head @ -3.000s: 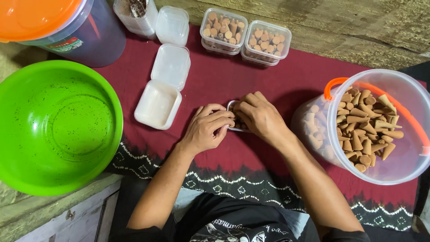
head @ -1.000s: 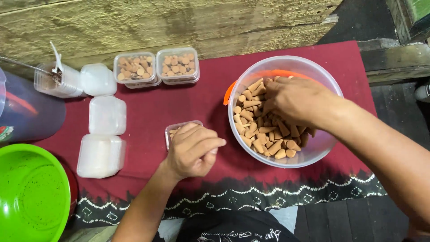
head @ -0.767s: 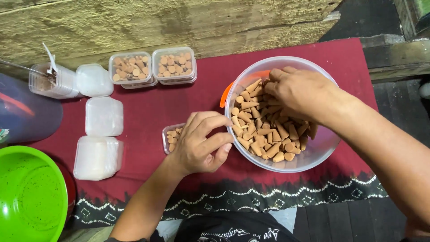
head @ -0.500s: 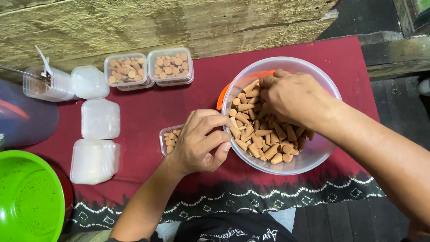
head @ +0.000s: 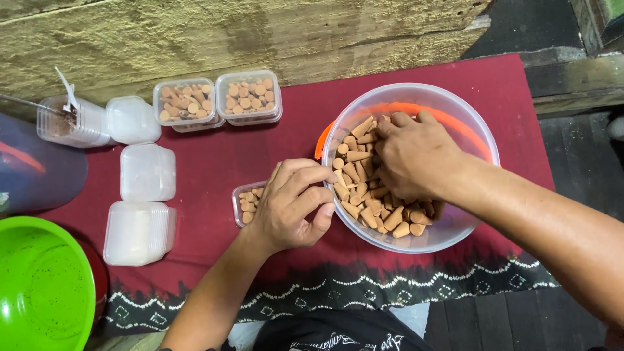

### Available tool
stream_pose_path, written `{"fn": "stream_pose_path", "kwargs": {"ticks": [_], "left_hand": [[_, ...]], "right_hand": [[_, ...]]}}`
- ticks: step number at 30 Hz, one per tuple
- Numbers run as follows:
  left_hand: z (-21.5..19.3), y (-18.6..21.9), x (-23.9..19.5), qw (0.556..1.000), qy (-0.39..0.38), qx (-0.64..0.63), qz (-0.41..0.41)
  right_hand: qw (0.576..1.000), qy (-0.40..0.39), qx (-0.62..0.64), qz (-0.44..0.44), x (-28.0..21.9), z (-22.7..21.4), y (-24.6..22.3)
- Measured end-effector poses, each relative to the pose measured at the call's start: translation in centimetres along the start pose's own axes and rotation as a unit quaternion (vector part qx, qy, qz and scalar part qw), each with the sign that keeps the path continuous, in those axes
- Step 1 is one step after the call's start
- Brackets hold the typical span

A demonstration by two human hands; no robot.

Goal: Packing incense cones from a large bucket into small plastic containers

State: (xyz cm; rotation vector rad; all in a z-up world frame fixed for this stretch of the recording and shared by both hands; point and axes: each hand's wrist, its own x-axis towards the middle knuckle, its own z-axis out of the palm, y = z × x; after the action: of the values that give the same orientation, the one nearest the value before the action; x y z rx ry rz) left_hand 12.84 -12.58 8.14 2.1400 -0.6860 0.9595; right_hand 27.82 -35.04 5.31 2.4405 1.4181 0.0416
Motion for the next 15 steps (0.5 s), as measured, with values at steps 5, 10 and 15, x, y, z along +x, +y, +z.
{"fn": "stream_pose_path", "kwargs": {"ticks": [5, 10, 15], "left_hand": [[-0.3, 0.0, 0.4, 1.0, -0.008, 0.023, 0.013], [-1.3, 0.7, 3.7, 0.997, -0.03, 0.061, 0.041], [0.1, 0.5, 8.5, 0.933, -0.343, 0.105, 0.028]], "right_hand": [[0.958, -0.122, 0.259, -0.031, -0.7, -8.7, 1.6], [0.963, -0.06, 0.263, 0.026, -2.5, -10.3, 4.2], [0.97, 0.183, 0.152, 0.05, -3.6, -10.0, 7.2]]}}
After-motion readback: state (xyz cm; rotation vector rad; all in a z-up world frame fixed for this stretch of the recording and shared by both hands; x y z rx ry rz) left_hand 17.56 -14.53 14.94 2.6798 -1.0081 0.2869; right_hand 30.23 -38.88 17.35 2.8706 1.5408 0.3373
